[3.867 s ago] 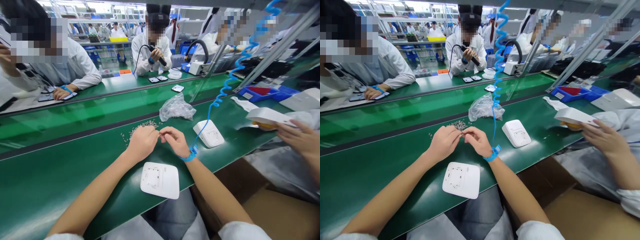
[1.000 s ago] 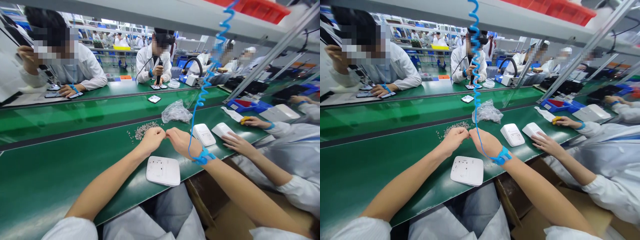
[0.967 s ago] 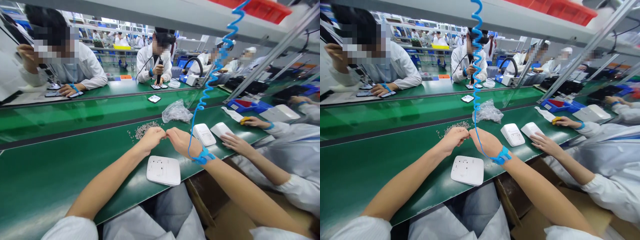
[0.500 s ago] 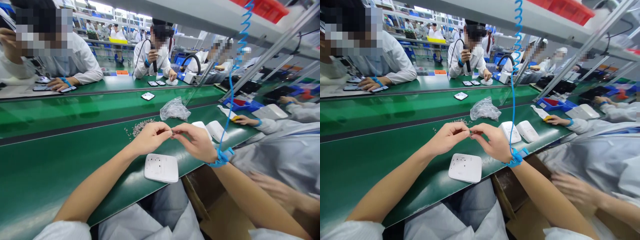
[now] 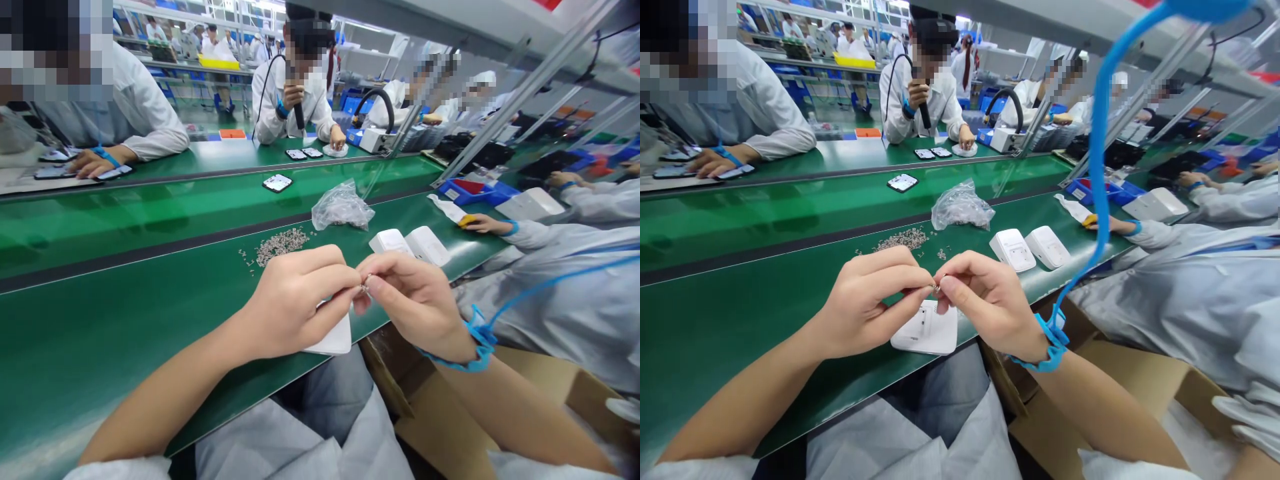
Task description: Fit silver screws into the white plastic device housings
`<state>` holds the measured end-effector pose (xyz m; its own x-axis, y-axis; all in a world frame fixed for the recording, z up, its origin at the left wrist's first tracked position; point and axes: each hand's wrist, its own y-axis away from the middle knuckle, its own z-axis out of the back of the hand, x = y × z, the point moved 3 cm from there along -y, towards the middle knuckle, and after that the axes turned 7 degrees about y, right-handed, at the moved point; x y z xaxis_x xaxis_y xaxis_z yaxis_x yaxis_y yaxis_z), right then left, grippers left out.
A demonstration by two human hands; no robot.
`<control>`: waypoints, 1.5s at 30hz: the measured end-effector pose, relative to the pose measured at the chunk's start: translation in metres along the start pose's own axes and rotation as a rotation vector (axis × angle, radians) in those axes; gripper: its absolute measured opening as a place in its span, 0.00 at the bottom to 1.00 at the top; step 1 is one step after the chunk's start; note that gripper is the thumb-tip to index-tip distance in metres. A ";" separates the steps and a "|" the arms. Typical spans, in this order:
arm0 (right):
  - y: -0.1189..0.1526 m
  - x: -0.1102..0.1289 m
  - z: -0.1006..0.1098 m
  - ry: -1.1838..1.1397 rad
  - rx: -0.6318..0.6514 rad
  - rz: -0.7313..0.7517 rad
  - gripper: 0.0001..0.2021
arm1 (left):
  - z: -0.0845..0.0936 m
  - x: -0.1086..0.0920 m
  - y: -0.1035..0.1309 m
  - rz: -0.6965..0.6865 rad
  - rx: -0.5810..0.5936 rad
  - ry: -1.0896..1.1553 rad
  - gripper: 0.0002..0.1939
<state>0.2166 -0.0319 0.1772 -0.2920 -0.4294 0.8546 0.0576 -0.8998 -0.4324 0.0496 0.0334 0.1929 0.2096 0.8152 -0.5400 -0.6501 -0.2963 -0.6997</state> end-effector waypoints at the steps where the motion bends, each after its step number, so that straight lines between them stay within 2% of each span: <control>1: 0.002 -0.002 -0.003 -0.089 0.065 -0.125 0.09 | 0.001 0.000 0.000 0.010 -0.017 0.006 0.10; 3: 0.005 -0.003 -0.007 -0.160 0.155 -0.270 0.14 | 0.002 0.003 -0.001 0.086 -0.045 0.071 0.10; 4: 0.006 -0.002 -0.007 -0.128 0.140 -0.276 0.14 | 0.003 0.005 -0.002 0.156 -0.057 0.133 0.09; 7: 0.008 0.007 -0.001 0.096 -0.105 -0.069 0.06 | 0.002 0.014 -0.001 0.413 -0.059 0.399 0.10; 9: 0.012 0.015 0.000 0.223 -0.209 0.082 0.07 | -0.001 0.018 0.001 0.528 -0.040 0.567 0.09; 12: 0.015 0.027 -0.002 0.363 -0.227 0.239 0.10 | -0.004 0.021 0.001 0.570 -0.018 0.688 0.08; 15: 0.015 0.038 -0.006 0.532 -0.222 0.355 0.12 | -0.005 0.019 0.001 0.552 -0.004 0.675 0.07; 17: 0.015 0.045 -0.008 0.634 -0.231 0.409 0.14 | -0.005 0.016 0.000 0.500 -0.002 0.590 0.07; 19: 0.015 0.047 -0.009 0.681 -0.258 0.415 0.16 | -0.004 0.011 -0.001 0.387 -0.022 0.437 0.07; 23: 0.016 0.044 -0.004 0.600 -0.237 0.316 0.13 | -0.005 -0.003 0.000 0.068 -0.114 0.129 0.05; 25: 0.017 0.042 0.000 0.536 -0.206 0.276 0.12 | -0.007 -0.009 0.002 -0.042 -0.151 0.026 0.05; 31: 0.018 0.045 0.002 0.395 -0.193 0.274 0.11 | -0.011 -0.016 0.004 -0.138 -0.184 -0.092 0.06; 33: 0.017 0.040 -0.001 0.261 -0.195 0.190 0.07 | -0.012 -0.015 0.004 -0.189 -0.216 -0.138 0.05; 35: 0.017 0.029 -0.004 0.039 -0.172 0.046 0.03 | -0.015 -0.014 0.006 -0.304 -0.258 -0.269 0.04; 37: 0.017 0.018 -0.009 -0.194 -0.091 -0.101 0.06 | -0.017 -0.012 0.009 -0.465 -0.328 -0.423 0.03; 39: 0.018 0.013 -0.011 -0.326 -0.015 -0.192 0.08 | -0.018 -0.010 0.012 -0.603 -0.382 -0.537 0.02; 43: 0.019 0.021 -0.006 -0.217 -0.036 -0.199 0.06 | -0.022 -0.006 0.016 -0.747 -0.409 -0.654 0.06; 45: 0.018 0.029 -0.003 -0.120 -0.065 -0.151 0.04 | -0.025 -0.006 0.017 -0.715 -0.452 -0.650 0.05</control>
<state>0.2066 -0.0605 0.1929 -0.1766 -0.2999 0.9375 -0.0407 -0.9494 -0.3114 0.0555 0.0112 0.1721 -0.0813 0.9422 0.3249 -0.1709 0.3080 -0.9359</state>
